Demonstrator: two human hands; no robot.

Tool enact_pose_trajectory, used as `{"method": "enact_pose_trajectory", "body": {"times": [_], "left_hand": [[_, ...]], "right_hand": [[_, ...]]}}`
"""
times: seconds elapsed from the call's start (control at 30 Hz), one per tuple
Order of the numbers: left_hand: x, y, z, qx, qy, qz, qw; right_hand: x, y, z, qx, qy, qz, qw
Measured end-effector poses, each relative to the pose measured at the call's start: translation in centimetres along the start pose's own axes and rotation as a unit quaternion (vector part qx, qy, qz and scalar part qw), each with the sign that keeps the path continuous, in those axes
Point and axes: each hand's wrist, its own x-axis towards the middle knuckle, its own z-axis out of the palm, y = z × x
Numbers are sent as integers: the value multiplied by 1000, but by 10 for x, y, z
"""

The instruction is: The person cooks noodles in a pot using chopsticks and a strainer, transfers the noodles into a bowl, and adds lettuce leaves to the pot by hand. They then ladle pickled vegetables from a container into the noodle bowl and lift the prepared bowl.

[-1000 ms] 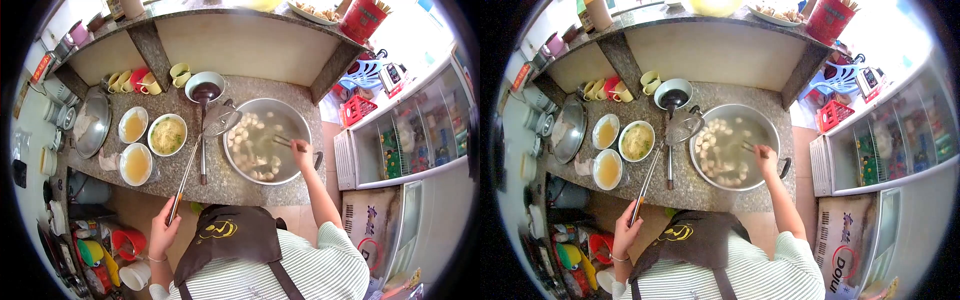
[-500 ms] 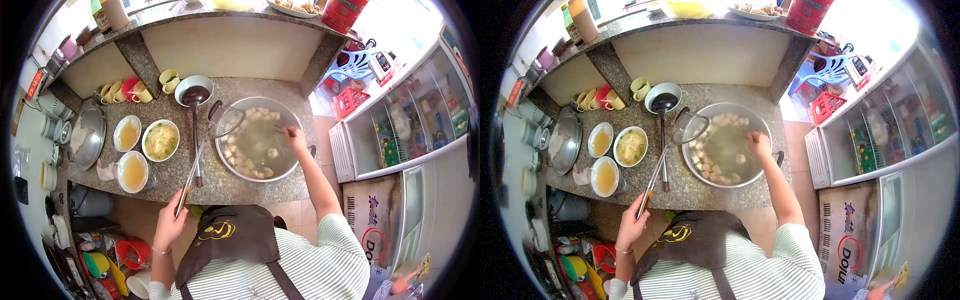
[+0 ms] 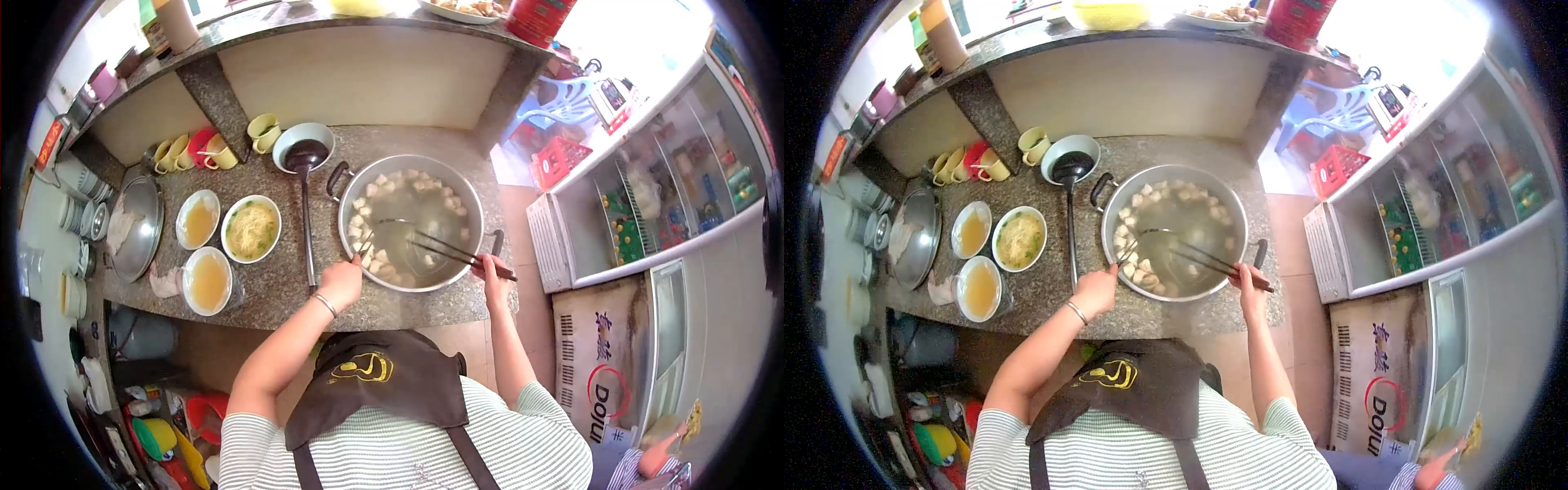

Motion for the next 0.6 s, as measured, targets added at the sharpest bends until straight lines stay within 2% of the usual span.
{"method": "enact_pose_trajectory", "body": {"times": [0.03,0.07,0.1,0.13,0.17,0.2,0.23,0.27,0.33,0.37,0.4,0.47,0.5,0.57,0.6], "left_hand": [[3,-5,2,-18,-16,16,1000],[7,-10,1,-34,-33,32,998],[7,-14,-6,-68,-54,33,996],[15,-28,11,-82,-7,91,992],[2,-24,-18,-190,-103,53,975],[-11,-20,-46,-294,-197,12,935],[-9,-34,-30,-412,-206,-11,888],[-8,-46,-24,-410,-208,-11,888],[-10,-64,-17,-586,-261,-27,767],[-16,-68,-18,-626,-262,-29,733],[-19,-73,-15,-628,-258,-30,733],[-23,-82,-7,-712,-266,-26,650],[-22,-85,-2,-715,-263,-28,647],[-24,-87,5,-780,-256,-22,570],[-26,-85,5,-782,-254,-24,568]], "right_hand": [[3,1,0,21,13,-46,999],[2,-5,1,23,23,-46,998],[-3,-16,1,-63,7,-56,996],[-7,-26,1,-149,-10,-63,987],[-8,-33,1,-141,-15,-50,989],[-8,-40,-1,-139,-11,-50,989],[-8,-45,-3,-126,-12,-57,990],[-8,-48,-4,-113,-16,-64,991],[-8,-56,-5,-119,-22,-75,990],[-9,-63,-5,-134,-28,-78,987],[-10,-74,-5,-149,-36,-82,985],[-15,-103,-6,-120,-7,-75,990],[-16,-114,-8,-88,7,-89,992],[-15,-125,-16,-56,38,-119,991],[-13,-127,-19,-56,54,-137,988]]}}
